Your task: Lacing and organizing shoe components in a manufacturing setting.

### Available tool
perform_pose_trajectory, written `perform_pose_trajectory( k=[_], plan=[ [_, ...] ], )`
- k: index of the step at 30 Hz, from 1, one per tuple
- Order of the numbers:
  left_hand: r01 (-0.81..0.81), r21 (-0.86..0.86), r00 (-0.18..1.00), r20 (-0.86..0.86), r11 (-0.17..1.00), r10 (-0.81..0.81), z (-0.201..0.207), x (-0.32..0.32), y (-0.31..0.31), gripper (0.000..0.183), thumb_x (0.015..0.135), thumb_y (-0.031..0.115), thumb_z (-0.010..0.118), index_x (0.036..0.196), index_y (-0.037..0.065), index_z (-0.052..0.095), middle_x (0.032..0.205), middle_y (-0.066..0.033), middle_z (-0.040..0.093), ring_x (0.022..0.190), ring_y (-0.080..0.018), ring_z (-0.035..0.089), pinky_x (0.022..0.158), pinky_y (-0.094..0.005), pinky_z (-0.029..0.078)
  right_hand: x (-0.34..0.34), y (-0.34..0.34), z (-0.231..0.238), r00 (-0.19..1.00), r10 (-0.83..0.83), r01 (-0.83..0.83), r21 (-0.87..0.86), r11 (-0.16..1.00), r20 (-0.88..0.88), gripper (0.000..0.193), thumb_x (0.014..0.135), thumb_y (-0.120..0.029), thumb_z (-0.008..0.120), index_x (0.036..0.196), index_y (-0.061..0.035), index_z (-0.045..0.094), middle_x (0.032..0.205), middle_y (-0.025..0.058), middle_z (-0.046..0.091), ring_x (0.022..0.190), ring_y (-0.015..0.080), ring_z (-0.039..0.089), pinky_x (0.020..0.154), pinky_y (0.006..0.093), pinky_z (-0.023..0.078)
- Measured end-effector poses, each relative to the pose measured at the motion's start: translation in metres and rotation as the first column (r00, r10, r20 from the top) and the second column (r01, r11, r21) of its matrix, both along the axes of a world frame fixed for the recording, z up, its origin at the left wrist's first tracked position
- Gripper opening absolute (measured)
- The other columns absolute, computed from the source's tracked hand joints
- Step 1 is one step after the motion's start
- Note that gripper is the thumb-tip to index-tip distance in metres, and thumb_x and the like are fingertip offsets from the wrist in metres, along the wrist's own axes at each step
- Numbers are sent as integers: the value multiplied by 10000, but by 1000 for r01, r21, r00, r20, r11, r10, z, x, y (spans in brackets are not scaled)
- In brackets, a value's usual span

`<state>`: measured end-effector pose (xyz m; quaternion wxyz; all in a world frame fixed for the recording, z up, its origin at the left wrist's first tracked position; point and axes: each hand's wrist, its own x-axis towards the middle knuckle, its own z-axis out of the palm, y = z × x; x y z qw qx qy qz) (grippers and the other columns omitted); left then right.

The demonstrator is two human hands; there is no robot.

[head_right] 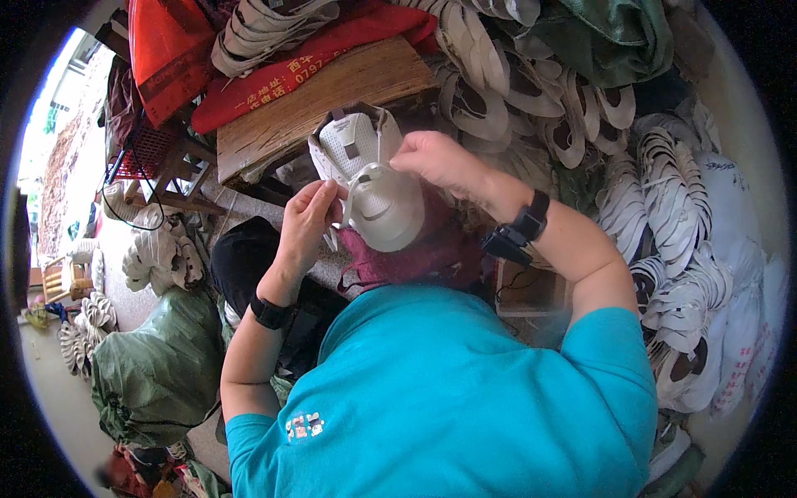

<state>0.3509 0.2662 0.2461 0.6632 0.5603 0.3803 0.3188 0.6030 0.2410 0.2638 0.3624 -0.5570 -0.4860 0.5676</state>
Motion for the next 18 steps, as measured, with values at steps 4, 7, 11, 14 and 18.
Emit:
perform_pose_trajectory(
  k=[4,7,11,14,18],
  plan=[
    [-58,-108,994,-103,992,47,2,-3,-4,348,1011,305,518,935,12,691,726,34,597,579,-24,451,520,-190,363,-13,2,23,918,24,-105,184,977,395,92,869,-130,621,873,-41,595,783,43,605,665,136,550,609,267,431],
    [-60,-116,991,-123,991,46,1,-3,-4,334,997,292,536,932,9,701,725,43,600,585,-20,459,513,-190,355,-23,-3,27,633,-131,-359,440,823,763,58,818,-97,613,834,-52,580,772,97,607,674,215,589,624,319,457],
    [-29,-102,992,-122,994,16,5,-1,-6,314,984,279,544,930,14,704,730,50,599,599,-21,466,530,-186,357,-32,-4,33,273,-340,-685,430,588,900,50,763,-94,606,783,-69,568,754,85,587,692,242,603,700,365,480],
    [-16,-115,994,-113,993,3,1,-3,0,287,968,255,551,900,15,694,740,46,597,622,-31,472,553,-196,366,-29,0,43,250,-311,-787,380,486,917,64,739,-111,598,772,-61,575,748,77,579,730,227,594,766,358,468],
    [22,-142,982,-181,990,-48,6,-2,12,250,944,213,549,868,11,674,759,34,596,663,-47,483,586,-213,377,-22,5,55,209,-318,-840,337,426,925,66,724,-107,593,774,-66,584,765,71,575,816,211,578,812,353,449]
  ],
)
